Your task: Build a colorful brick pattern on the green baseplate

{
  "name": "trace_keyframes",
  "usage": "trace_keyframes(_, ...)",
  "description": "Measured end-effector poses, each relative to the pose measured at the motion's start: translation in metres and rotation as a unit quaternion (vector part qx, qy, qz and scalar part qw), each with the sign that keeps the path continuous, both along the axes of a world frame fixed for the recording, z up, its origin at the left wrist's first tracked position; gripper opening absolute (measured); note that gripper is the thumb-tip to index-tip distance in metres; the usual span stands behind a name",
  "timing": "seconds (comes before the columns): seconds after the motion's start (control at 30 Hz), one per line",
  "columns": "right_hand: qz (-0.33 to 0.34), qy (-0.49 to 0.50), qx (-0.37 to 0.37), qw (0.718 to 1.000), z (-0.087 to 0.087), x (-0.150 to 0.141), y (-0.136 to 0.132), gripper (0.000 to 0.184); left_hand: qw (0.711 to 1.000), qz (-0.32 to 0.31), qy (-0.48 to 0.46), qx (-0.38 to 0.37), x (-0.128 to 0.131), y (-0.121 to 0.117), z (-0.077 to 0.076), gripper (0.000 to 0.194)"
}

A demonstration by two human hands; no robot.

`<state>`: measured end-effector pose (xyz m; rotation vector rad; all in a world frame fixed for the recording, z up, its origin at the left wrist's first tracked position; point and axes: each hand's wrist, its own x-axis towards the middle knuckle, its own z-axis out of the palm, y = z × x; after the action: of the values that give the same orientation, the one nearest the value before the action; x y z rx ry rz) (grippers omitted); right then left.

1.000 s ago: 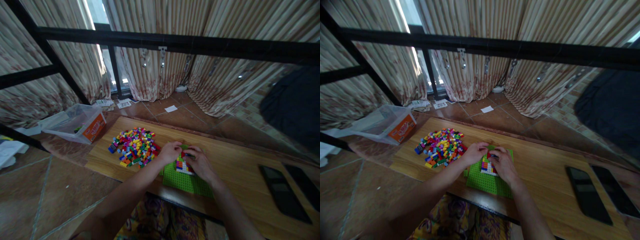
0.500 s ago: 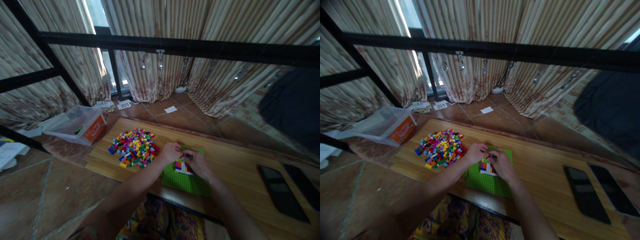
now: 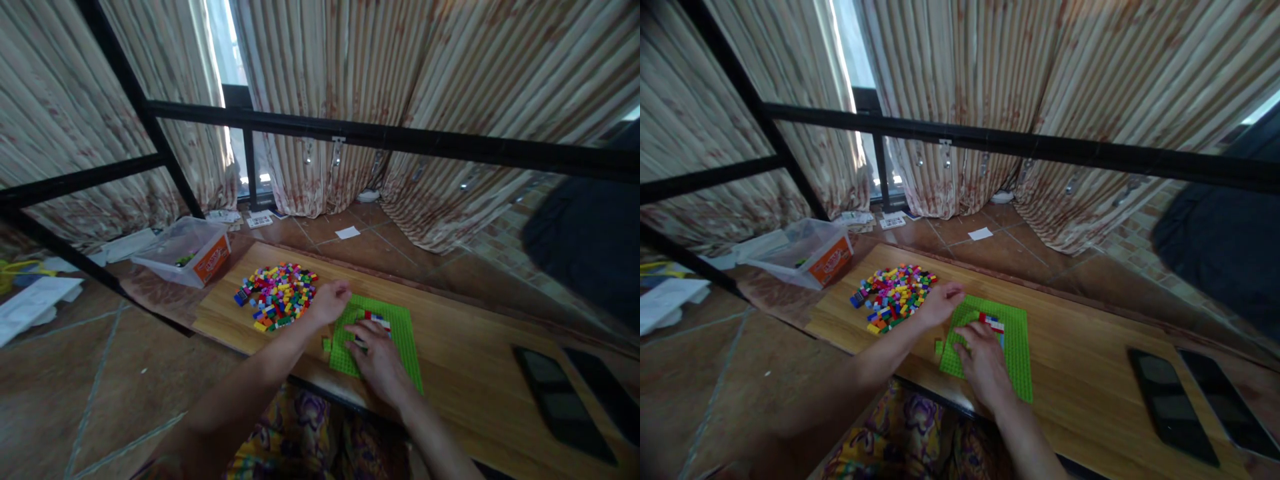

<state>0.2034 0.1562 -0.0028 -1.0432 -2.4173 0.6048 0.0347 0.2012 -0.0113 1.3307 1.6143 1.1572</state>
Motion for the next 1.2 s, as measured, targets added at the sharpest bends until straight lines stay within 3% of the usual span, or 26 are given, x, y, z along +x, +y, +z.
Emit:
trace_keyframes(0.1,0.052,-0.059,0.02,0.997,-0.003,-0.024,-0.02,0.031,0.999,0.026,-0.016,0.011,-0.015,-0.017,0.0,0.021)
trace_keyframes(0.2,0.054,-0.102,0.033,0.993,-0.01,-0.039,-0.027,0.027,0.999,0.037,-0.028,0.008,-0.024,-0.035,0.0,0.018)
trace_keyframes(0.4,0.053,-0.064,0.01,0.996,-0.009,-0.032,-0.026,0.022,0.998,0.04,-0.041,-0.029,-0.028,-0.048,0.0,0.019)
trace_keyframes(0.5,-0.001,-0.012,0.004,1.0,-0.006,-0.007,-0.009,0.022,0.999,0.02,-0.024,-0.013,-0.025,-0.043,-0.001,0.02)
trace_keyframes(0.67,-0.141,0.043,-0.029,0.989,-0.014,0.04,0.041,0.029,0.998,-0.046,0.035,-0.013,-0.007,-0.022,-0.007,0.021)
trace_keyframes(0.77,-0.14,0.048,-0.046,0.988,-0.021,0.047,0.06,0.034,0.995,-0.074,0.06,-0.02,0.008,-0.006,-0.009,0.026)
trace_keyframes(0.9,-0.137,0.051,-0.075,0.986,-0.023,0.04,0.066,0.049,0.992,-0.106,0.071,-0.024,0.026,0.013,-0.008,0.03)
trace_keyframes(1.07,-0.119,0.047,-0.091,0.988,-0.02,0.037,0.069,0.058,0.985,-0.146,0.078,-0.047,0.039,0.022,-0.007,0.025)
trace_keyframes(1.2,-0.102,0.052,-0.119,0.986,-0.018,0.038,0.073,0.059,0.984,-0.142,0.076,-0.072,0.044,0.026,-0.009,0.022)
